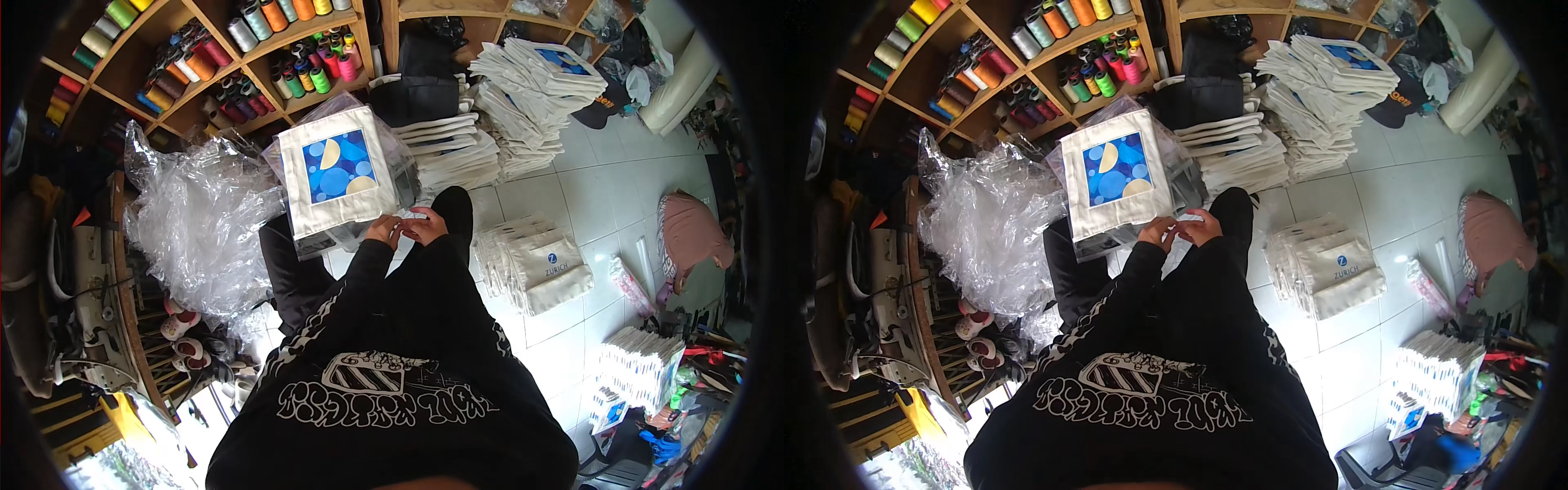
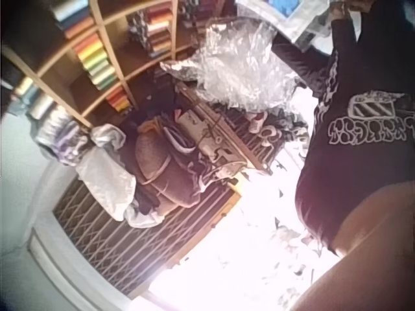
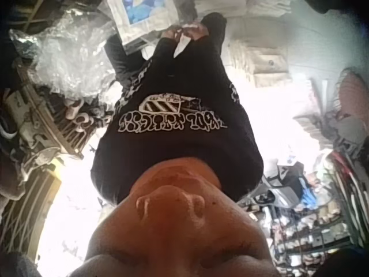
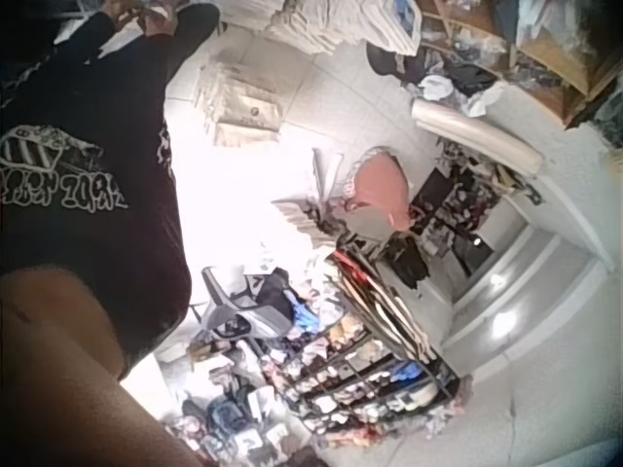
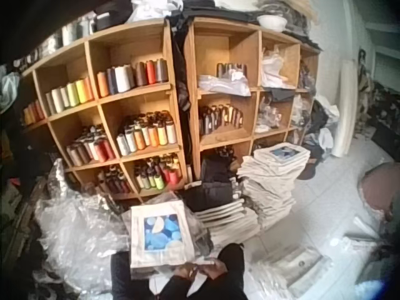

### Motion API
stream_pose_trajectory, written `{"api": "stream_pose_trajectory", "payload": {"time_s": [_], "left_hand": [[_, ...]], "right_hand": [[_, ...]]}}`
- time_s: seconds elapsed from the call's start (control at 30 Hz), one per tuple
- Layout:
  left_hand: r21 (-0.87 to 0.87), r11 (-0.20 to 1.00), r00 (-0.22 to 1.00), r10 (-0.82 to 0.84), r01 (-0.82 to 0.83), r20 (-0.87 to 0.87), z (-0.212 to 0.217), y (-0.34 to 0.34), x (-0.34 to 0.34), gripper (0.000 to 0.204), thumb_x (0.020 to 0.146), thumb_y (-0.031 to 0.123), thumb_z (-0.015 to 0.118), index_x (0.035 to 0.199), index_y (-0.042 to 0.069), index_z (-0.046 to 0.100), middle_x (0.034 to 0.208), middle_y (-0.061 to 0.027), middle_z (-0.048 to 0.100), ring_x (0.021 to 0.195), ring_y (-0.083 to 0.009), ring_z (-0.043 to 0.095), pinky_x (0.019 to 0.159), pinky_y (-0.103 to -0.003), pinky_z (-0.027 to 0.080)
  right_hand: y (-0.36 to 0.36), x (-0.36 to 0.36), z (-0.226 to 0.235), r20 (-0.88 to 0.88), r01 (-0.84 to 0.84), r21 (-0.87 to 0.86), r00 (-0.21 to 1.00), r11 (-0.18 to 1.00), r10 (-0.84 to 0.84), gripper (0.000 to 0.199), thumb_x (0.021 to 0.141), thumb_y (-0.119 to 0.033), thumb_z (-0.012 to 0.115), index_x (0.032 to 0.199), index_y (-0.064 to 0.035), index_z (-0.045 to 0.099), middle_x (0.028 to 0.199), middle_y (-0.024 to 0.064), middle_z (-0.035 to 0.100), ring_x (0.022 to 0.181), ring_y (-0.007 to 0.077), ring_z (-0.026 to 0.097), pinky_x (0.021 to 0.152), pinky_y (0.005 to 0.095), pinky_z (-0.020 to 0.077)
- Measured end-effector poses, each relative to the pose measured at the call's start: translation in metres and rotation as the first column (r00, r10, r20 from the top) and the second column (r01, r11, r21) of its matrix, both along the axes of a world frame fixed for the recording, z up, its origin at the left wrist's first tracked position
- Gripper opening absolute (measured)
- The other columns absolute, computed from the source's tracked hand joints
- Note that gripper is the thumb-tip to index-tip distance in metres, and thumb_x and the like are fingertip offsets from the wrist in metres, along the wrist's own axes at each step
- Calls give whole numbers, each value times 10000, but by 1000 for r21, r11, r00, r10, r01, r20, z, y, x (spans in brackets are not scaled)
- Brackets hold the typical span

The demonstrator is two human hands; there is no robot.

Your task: A person is packaging printed tote bags into plastic sleeves and stacking them.

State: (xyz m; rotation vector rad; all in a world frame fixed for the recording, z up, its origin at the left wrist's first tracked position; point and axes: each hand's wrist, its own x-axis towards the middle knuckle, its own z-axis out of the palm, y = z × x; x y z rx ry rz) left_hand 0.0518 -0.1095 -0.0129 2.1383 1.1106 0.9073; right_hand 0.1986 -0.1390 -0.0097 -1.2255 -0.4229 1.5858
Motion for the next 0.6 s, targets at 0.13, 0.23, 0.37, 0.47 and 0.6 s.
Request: {"api": "stream_pose_trajectory", "payload": {"time_s": [0.13,0.23,0.37,0.47,0.6], "left_hand": [[-66,998,1000,14,-13,5,5,-2,3,134,721,75,625,848,55,590,826,-116,597,722,-274,595,626,-336,477],[-82,996,999,43,-44,-16,12,-6,6,110,722,84,617,823,54,585,826,-122,586,758,-310,579,651,-373,466],[36,997,998,63,-62,-24,14,-7,9,108,722,90,619,822,59,592,842,-108,589,765,-303,582,664,-374,469],[170,980,994,107,-102,-20,9,-8,10,144,697,68,643,833,68,597,868,-91,606,791,-282,594,679,-345,481],[181,978,994,111,-108,-5,12,-11,16,142,688,58,645,822,70,598,890,-87,604,802,-281,591,690,-350,477]], "right_hand": [[0,1,0,10,-13,18,1000,1000,13,323,786,55,496,1100,12,431,917,183,607,832,237,617,696,330,538],[-1,5,2,-89,-3,11,996,1000,4,336,794,50,484,1119,23,404,927,213,597,851,271,614,717,347,533],[0,15,8,-249,-37,-57,968,998,22,369,796,56,464,1151,10,372,986,248,562,902,314,592,790,385,505],[-1,22,8,-341,-72,-82,939,994,40,307,840,22,425,1144,5,392,1080,269,509,987,344,548,874,447,452],[-4,30,2,-505,-92,-1,860,996,79,342,840,13,401,1177,18,343,1077,266,499,1009,339,533,879,438,449]]}}
